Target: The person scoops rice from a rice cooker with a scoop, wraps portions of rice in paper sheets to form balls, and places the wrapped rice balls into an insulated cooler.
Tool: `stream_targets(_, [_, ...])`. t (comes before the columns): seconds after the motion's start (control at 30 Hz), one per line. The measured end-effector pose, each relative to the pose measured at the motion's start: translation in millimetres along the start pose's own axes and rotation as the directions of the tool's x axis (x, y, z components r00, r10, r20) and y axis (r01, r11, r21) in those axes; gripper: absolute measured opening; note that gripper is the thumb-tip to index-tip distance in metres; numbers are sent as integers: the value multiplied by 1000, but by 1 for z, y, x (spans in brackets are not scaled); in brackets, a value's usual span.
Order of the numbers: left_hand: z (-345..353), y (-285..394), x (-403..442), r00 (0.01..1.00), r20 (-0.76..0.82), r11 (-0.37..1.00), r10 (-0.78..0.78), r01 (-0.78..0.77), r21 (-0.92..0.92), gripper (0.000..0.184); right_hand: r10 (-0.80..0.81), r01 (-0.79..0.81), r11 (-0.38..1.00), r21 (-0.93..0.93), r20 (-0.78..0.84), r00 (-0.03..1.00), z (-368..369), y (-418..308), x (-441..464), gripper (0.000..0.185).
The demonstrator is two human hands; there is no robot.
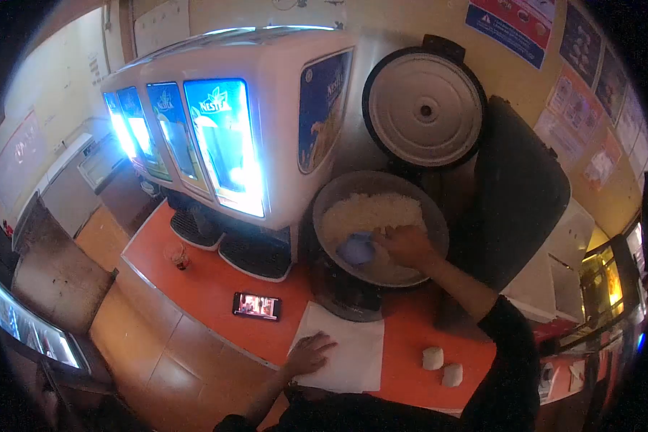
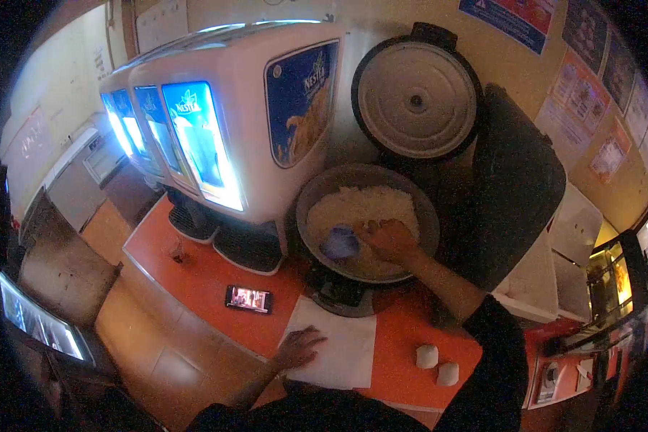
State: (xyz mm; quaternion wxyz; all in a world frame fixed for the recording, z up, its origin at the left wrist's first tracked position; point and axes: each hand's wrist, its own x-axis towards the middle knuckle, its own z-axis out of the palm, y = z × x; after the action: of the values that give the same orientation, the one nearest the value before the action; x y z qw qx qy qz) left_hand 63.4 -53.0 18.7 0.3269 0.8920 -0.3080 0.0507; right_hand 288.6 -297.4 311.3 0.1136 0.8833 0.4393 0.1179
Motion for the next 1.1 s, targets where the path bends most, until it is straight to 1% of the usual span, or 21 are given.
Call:
stream_targets(0.1, [6,-9,2,996,73,998,40,-44,52,48,127,-145,988,-51,-264,956,21,21,25,44])
stream_targets(0.17, [12,-16,3,996,47,996,82,-81,-22,49,386,-391,914,-108,-64,920,34,36,63,50])
stream_targets(0.23, [2,-11,7,994,8,990,110,-108,-86,50,428,-427,902,-60,-10,904,51,37,89,50])
stream_targets(0.27, [-7,0,8,1000,-4,1000,5,-5,-21,54,473,-472,881,-20,60,879,60,37,98,50])
stream_targets(0.3, [-19,16,15,995,-22,994,-99,99,39,59,460,-460,888,-15,59,886,64,39,98,50])
stream_targets(0.33, [-29,33,25,994,-21,993,-111,112,38,59,402,-401,915,-31,18,916,71,41,90,48])
stream_targets(0.37, [-38,52,42,911,-288,955,-295,270,-124,67,373,-373,927,-41,3,928,72,39,87,48])
stream_targets(0.4, [-45,68,61,726,-493,876,-479,361,-319,76,345,-345,937,-51,-11,939,72,37,84,47])
stream_targets(0.43, [-49,83,83,727,-487,873,-484,363,-325,76,366,-367,930,4,61,929,56,31,85,47])
stream_targets(0.47, [-52,96,106,659,-558,854,-504,284,-436,84,382,-392,918,56,135,914,48,28,87,47])
stream_targets(0.5, [-55,107,126,580,-616,825,-532,192,-532,92,382,-392,918,54,143,913,52,30,90,47])
stream_targets(0.53, [-59,118,144,581,-609,819,-540,196,-539,92,345,-352,936,-2,196,918,61,32,93,50])
stream_targets(0.6, [-65,132,169,484,-576,706,-658,132,-696,99,312,-308,950,-54,254,916,57,26,96,53])
stream_targets(0.63, [-66,131,172,485,-576,706,-658,131,-696,99,237,-239,971,-32,298,925,37,17,99,53])
stream_targets(0.7, [-65,128,174,494,-592,632,-636,-107,-768,100,164,-174,985,0,337,927,31,18,102,54])
stream_targets(0.77, [-59,122,169,517,-573,632,-636,-77,-771,100,-81,76,995,58,87,993,41,23,102,42])
stream_targets(0.8, [-60,117,170,537,-565,639,-627,-62,-767,100,-80,75,996,53,82,993,32,22,102,42])
stream_targets(0.87, [-63,114,164,558,-569,665,-604,-41,-746,101,-86,76,996,49,266,960,7,11,96,41])
stream_targets(0.97, [-77,120,163,572,-556,676,-603,-3,-737,102,-32,24,999,30,316,948,3,7,76,41])
stream_targets(1.03, [-76,123,163,578,-522,658,-627,33,-753,102,-13,2,999,38,275,961,-2,8,48,42])
stream_targets(1.1, [-68,115,164,546,-592,697,-592,-21,-717,102,11,-23,998,50,227,974,-12,11,19,42])
